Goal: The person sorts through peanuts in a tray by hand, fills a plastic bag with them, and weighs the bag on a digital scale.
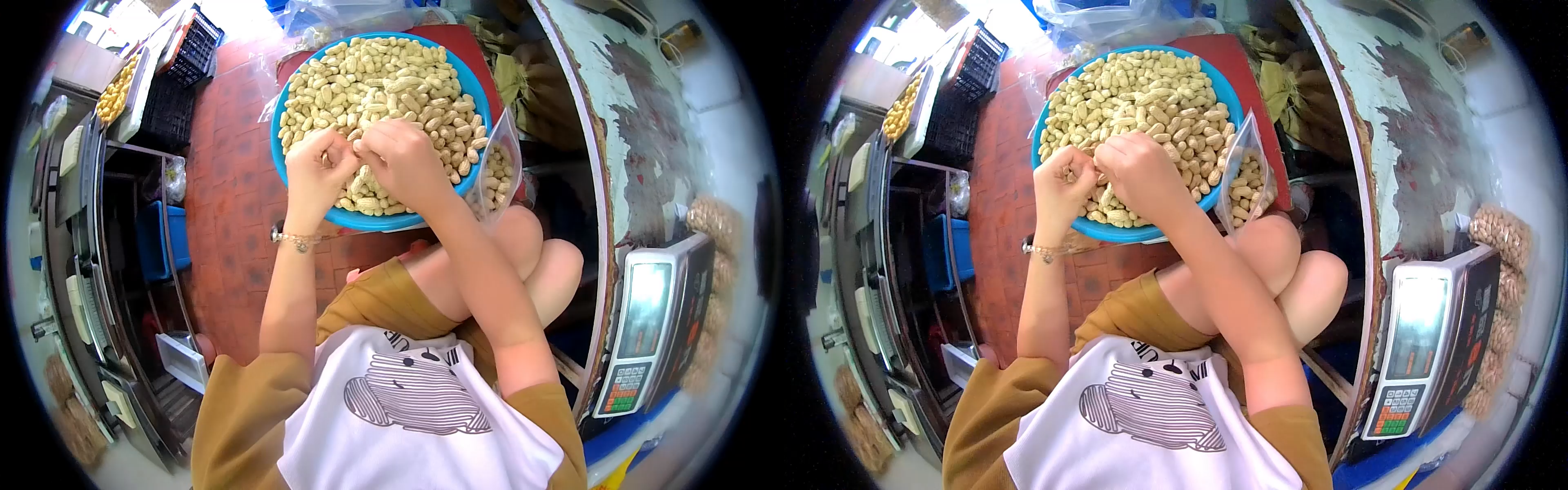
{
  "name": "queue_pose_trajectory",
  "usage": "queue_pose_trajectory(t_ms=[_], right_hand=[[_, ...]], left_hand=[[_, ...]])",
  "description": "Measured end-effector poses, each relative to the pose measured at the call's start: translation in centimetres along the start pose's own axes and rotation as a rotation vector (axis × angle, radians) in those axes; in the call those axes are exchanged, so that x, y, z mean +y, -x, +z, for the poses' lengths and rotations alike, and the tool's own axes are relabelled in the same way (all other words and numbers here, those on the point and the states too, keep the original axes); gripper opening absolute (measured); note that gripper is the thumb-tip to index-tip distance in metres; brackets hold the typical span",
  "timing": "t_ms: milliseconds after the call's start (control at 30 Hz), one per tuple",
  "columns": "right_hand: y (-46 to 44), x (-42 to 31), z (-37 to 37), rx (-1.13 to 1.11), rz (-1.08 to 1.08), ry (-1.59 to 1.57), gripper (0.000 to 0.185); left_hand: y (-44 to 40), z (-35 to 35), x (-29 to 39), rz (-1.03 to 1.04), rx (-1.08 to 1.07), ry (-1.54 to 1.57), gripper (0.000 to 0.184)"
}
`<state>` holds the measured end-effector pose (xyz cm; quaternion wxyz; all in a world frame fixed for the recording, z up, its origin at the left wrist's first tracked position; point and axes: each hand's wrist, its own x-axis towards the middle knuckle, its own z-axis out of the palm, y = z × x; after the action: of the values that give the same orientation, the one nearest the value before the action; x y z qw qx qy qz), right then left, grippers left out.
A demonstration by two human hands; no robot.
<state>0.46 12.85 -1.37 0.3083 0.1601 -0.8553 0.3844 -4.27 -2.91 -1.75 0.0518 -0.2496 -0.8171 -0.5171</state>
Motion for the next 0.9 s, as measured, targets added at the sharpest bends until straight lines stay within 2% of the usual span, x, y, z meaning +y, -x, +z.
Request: queue_pose_trajectory(t_ms=[133,267,333,367,467,500,633,767,833,900], right_hand=[[0.0,-0.6,-0.3,0.002,-0.164,0.198,0.009],[0.0,-0.6,0.2,0.067,-0.223,0.202,0.008],[0.0,-0.7,0.3,0.092,-0.117,0.055,0.007],[0.1,-0.8,0.3,0.103,-0.063,-0.018,0.006],[0.2,-1.6,-0.2,0.017,0.367,-0.369,0.007],[0.2,-1.2,-0.1,0.013,0.349,-0.378,0.007],[0.6,-0.8,-0.2,-0.042,0.558,-0.789,0.005],[0.6,-0.3,-0.1,-0.015,0.658,-1.125,0.007],[0.2,-0.1,-0.2,-0.022,0.642,-1.189,0.009],[0.0,-0.1,-0.2,0.013,0.655,-1.177,0.011]], left_hand=[[0.4,0.4,0.6,-0.121,0.048,0.105,0.008],[0.3,0.1,1.1,-0.236,0.040,0.290,0.012],[-0.1,-0.3,0.4,-0.233,-0.010,0.314,0.013],[-0.1,-0.7,1.1,-0.358,-0.065,0.410,0.012],[-1.0,-2.3,1.5,-0.508,-0.265,0.506,0.011],[-1.3,-2.5,1.6,-0.505,-0.324,0.470,0.012],[-2.2,-3.4,1.0,-0.561,-0.491,0.595,0.012],[-2.1,-2.9,0.6,-0.567,-0.487,0.896,0.011],[-1.6,-2.8,1.0,-0.543,-0.450,1.027,0.013],[-1.4,-3.6,0.6,-0.553,-0.426,1.006,0.015]])
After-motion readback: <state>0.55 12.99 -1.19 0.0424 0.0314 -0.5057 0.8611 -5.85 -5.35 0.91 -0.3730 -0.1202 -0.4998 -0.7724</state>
